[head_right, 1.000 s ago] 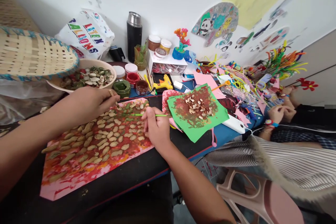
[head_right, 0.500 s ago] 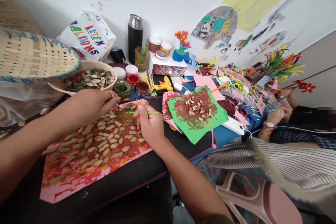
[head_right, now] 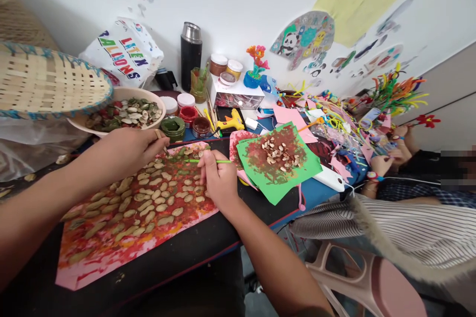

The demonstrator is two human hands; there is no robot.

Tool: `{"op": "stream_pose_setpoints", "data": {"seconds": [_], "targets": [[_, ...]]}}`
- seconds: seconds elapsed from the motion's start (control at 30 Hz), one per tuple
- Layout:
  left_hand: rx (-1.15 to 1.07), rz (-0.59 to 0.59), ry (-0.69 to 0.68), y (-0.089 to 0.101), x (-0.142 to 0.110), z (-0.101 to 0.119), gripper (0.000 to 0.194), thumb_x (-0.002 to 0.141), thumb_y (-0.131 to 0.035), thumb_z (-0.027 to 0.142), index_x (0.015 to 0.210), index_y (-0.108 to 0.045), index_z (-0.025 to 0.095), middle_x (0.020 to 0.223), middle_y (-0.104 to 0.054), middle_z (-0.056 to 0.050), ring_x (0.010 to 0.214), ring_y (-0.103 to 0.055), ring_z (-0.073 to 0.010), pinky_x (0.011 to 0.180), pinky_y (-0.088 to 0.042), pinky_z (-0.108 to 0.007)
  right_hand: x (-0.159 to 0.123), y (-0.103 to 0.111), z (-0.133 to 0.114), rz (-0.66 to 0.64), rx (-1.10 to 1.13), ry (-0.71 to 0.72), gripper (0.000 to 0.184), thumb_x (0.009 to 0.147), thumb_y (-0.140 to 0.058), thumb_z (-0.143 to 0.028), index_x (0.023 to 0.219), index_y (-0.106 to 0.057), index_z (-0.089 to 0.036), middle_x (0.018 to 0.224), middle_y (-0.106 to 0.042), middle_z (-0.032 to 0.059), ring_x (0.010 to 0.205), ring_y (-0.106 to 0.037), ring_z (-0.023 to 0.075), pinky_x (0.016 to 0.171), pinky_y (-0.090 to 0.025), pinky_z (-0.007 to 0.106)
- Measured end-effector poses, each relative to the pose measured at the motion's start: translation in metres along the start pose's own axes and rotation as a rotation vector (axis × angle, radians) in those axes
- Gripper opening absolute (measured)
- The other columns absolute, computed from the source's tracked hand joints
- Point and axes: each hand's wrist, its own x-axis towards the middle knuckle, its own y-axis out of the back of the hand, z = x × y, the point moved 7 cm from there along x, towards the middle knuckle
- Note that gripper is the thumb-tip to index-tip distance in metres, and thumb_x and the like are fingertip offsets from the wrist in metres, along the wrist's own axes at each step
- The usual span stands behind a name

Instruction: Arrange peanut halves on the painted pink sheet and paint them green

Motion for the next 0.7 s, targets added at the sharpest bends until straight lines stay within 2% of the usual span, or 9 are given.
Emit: {"op": "stream_pose_setpoints", "data": {"seconds": [0.17, 0.3, 0.47, 0.7], "targets": [[-0.048, 0.043, -0.006, -0.001, -0.001, -0.001, 0.054, 0.115, -0.044, 0.055, 0.099, -0.087, 0.027, 0.093, -0.092, -0.016, 0.089, -0.088, -0.0395, 0.086, -0.061, -0.044, 0.002, 0.002, -0.001, 0.014, 0.017, -0.005, 0.074, 0.111, -0.064, -0.096, 0.083, -0.067, -0.028, 0.055, -0.059, -0.0056, 0.044, -0.058, 0.0145, 0.048, -0.046, 0.025], [-0.009, 0.002, 0.015, -0.002, -0.001, 0.0, 0.057, 0.116, -0.04, 0.053, 0.104, -0.087, 0.025, 0.101, -0.094, -0.019, 0.094, -0.09, -0.0411, 0.088, -0.062, -0.046, 0.002, -0.005, -0.002, -0.022, 0.012, -0.005, 0.073, 0.112, -0.064, -0.094, 0.082, -0.065, -0.028, 0.055, -0.059, -0.0058, 0.045, -0.059, 0.0146, 0.05, -0.05, 0.025], [-0.026, -0.014, 0.022, -0.003, 0.0, 0.0, 0.053, 0.115, -0.042, 0.049, 0.106, -0.088, 0.024, 0.106, -0.094, -0.021, 0.098, -0.091, -0.0447, 0.091, -0.062, -0.048, 0.005, -0.004, -0.002, -0.013, 0.011, -0.036, 0.073, 0.111, -0.065, -0.096, 0.081, -0.064, -0.028, 0.053, -0.059, -0.0055, 0.044, -0.059, 0.0151, 0.049, -0.049, 0.026], [-0.047, 0.024, -0.003, -0.002, -0.002, -0.001, 0.054, 0.116, -0.043, 0.051, 0.099, -0.086, 0.024, 0.096, -0.093, -0.02, 0.091, -0.09, -0.0426, 0.087, -0.063, -0.046, 0.003, -0.006, -0.003, -0.03, 0.024, -0.018, 0.078, 0.108, -0.064, -0.1, 0.08, -0.066, -0.028, 0.051, -0.058, -0.0061, 0.043, -0.058, 0.015, 0.048, -0.046, 0.026]]}}
